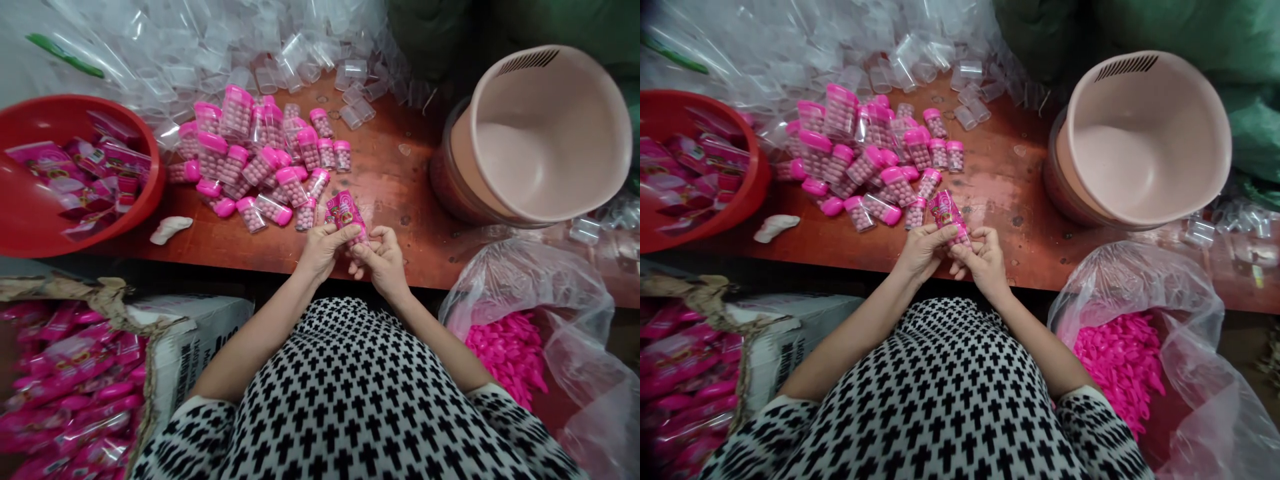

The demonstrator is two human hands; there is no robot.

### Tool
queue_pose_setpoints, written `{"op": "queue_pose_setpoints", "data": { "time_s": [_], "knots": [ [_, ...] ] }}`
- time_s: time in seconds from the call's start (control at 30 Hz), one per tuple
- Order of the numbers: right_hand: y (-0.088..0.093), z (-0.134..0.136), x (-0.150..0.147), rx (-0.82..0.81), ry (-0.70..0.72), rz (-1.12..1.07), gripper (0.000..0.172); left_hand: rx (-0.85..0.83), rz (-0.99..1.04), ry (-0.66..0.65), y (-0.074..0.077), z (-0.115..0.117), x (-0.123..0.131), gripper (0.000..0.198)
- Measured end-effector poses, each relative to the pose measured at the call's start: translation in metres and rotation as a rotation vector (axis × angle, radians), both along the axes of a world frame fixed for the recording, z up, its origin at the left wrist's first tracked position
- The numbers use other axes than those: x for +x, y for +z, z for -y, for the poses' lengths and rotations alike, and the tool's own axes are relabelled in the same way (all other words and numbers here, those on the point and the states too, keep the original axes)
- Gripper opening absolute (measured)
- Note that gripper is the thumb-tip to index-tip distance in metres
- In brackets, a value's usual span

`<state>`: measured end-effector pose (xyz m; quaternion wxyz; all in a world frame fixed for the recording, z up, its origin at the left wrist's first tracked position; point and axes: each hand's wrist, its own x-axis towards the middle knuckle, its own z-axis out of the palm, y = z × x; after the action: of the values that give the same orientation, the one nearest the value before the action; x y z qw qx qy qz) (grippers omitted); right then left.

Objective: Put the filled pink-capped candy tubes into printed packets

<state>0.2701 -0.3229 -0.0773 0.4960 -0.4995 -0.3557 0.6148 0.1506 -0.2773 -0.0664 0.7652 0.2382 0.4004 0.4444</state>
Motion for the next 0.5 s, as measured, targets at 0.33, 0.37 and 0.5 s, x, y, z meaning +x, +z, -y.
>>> {"op": "queue_pose_setpoints", "data": {
  "time_s": [0.33, 0.37, 0.5],
  "knots": [
    [-0.0049, -0.0016, 0.0018, 0.055, -0.053, 0.023, 0.047, -0.025, -0.029, -0.052, -0.0039, 0.0060, 0.0068, 0.039],
    [-0.0046, -0.0032, 0.0014, 0.034, -0.036, -0.042, 0.048, -0.028, -0.020, -0.058, -0.0032, 0.0069, 0.0072, 0.040],
    [-0.0012, -0.0085, 0.0007, 0.015, -0.047, -0.108, 0.053, -0.008, 0.069, -0.006, -0.0034, 0.0078, 0.0068, 0.042]
  ]
}}
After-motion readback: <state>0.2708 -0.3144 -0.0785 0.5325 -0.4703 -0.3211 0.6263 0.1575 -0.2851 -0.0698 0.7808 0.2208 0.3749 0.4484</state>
